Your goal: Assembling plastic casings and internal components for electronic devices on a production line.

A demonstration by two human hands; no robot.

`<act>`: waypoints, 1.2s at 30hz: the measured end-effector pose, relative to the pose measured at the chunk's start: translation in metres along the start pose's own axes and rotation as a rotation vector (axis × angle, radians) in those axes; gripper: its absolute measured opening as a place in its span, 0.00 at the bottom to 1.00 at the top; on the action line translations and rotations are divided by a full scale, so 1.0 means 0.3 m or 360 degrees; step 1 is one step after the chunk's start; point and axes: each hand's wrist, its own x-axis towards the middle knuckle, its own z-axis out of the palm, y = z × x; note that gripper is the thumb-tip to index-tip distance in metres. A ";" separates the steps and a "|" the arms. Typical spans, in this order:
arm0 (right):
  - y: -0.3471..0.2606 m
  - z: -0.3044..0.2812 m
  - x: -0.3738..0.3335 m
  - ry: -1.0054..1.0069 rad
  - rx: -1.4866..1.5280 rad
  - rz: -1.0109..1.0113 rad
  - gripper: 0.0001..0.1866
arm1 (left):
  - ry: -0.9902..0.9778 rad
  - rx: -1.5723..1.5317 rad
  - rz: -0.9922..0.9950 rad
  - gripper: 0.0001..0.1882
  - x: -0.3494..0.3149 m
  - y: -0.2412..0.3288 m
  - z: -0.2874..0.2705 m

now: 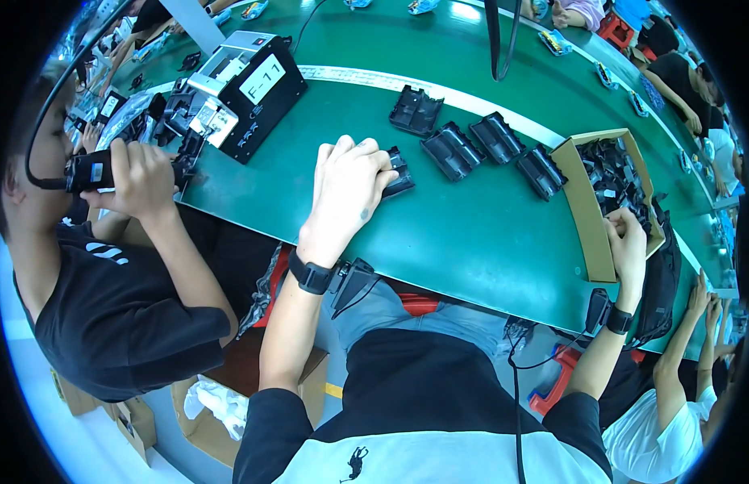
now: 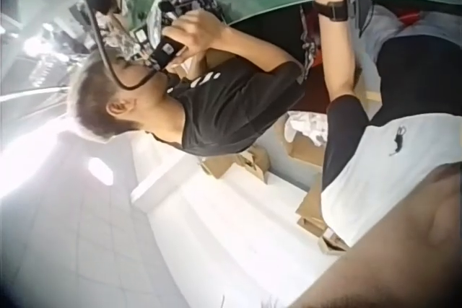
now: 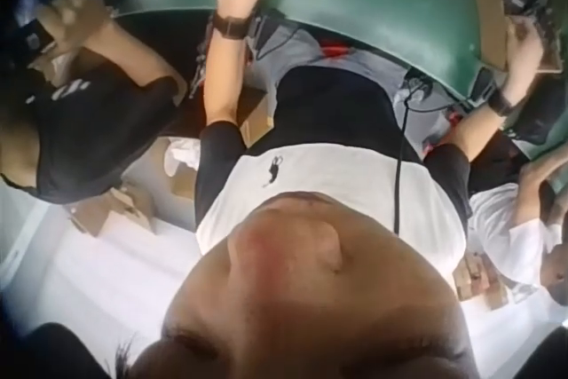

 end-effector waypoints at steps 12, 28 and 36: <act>-0.371 -0.059 -0.052 0.0119 0.0675 -0.0396 0.04 | 0.0345 -0.0478 -0.0022 0.13 0.026 0.050 0.020; -0.908 0.564 -0.058 -0.1112 0.1381 -0.1263 0.04 | 0.0294 -0.0204 -0.0572 0.10 -0.156 -0.193 0.011; -0.907 0.538 -0.068 -0.1107 0.1355 -0.1076 0.04 | 0.0200 -0.0277 -0.0700 0.12 -0.175 -0.177 0.006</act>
